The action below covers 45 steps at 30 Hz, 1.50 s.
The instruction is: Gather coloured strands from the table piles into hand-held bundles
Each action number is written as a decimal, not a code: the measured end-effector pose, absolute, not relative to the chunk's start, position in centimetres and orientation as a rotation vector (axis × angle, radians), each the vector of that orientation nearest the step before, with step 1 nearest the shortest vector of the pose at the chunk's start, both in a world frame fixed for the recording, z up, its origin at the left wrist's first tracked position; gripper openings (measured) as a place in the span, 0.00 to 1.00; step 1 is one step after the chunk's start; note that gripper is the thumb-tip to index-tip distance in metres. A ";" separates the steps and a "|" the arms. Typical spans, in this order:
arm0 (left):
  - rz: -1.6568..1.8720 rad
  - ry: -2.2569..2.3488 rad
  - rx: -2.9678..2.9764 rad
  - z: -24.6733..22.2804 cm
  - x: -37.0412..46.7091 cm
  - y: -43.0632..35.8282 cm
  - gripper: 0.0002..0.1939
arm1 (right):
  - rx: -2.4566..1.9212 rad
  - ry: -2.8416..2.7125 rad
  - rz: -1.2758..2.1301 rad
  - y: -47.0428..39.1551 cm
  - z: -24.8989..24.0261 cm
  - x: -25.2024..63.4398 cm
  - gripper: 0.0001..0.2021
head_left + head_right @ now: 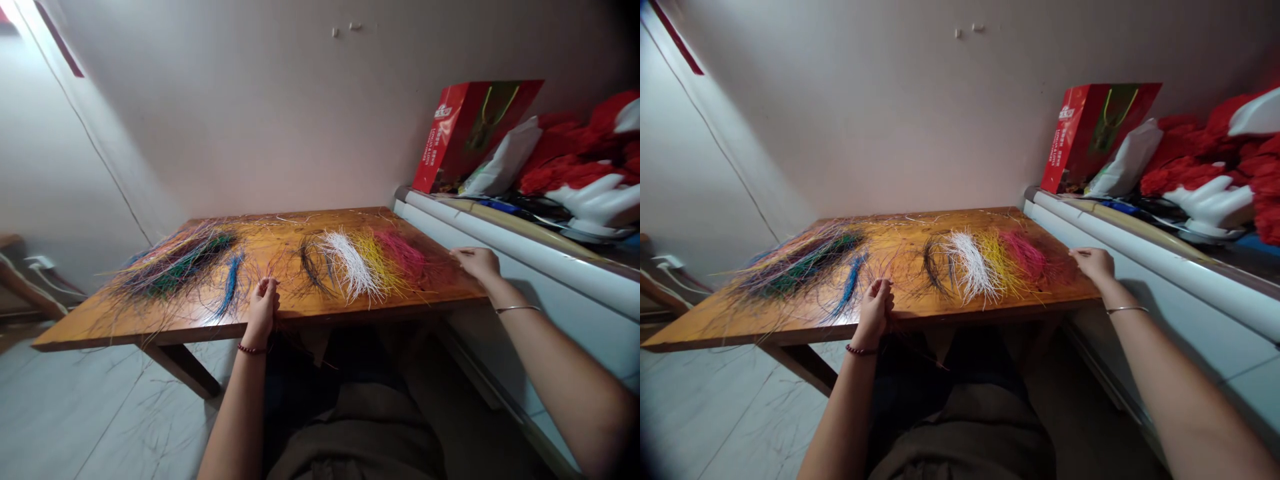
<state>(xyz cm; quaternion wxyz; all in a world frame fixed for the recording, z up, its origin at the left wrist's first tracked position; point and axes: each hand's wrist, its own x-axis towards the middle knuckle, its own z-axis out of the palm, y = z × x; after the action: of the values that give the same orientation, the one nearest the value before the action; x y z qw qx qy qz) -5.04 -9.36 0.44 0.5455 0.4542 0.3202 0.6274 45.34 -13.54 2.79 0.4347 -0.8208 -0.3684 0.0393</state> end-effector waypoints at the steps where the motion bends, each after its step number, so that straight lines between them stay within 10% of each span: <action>1: 1.486 0.760 1.079 0.4 -5.0 -9.3 0.15 | -2.037 -0.960 0.077 -13.5 2.8 45.3 0.08; 12: 1.480 0.775 1.029 0.4 -5.0 -9.3 0.16 | -1.794 -1.178 -0.557 -13.6 6.5 38.3 0.10; 23: 1.436 0.779 1.071 0.2 -5.1 -9.6 0.17 | -1.012 -1.948 1.167 -7.3 6.1 12.3 0.21; 45: 1.429 0.861 1.084 0.3 -4.8 -9.6 0.17 | -0.786 -1.599 1.326 -3.3 3.0 9.2 0.16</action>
<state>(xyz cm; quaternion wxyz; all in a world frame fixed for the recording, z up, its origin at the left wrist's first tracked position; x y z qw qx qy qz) -4.83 -9.59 0.28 0.5447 0.4568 0.3628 0.6025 9.21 -3.32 3.01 0.4442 -0.3171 -0.6451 0.5348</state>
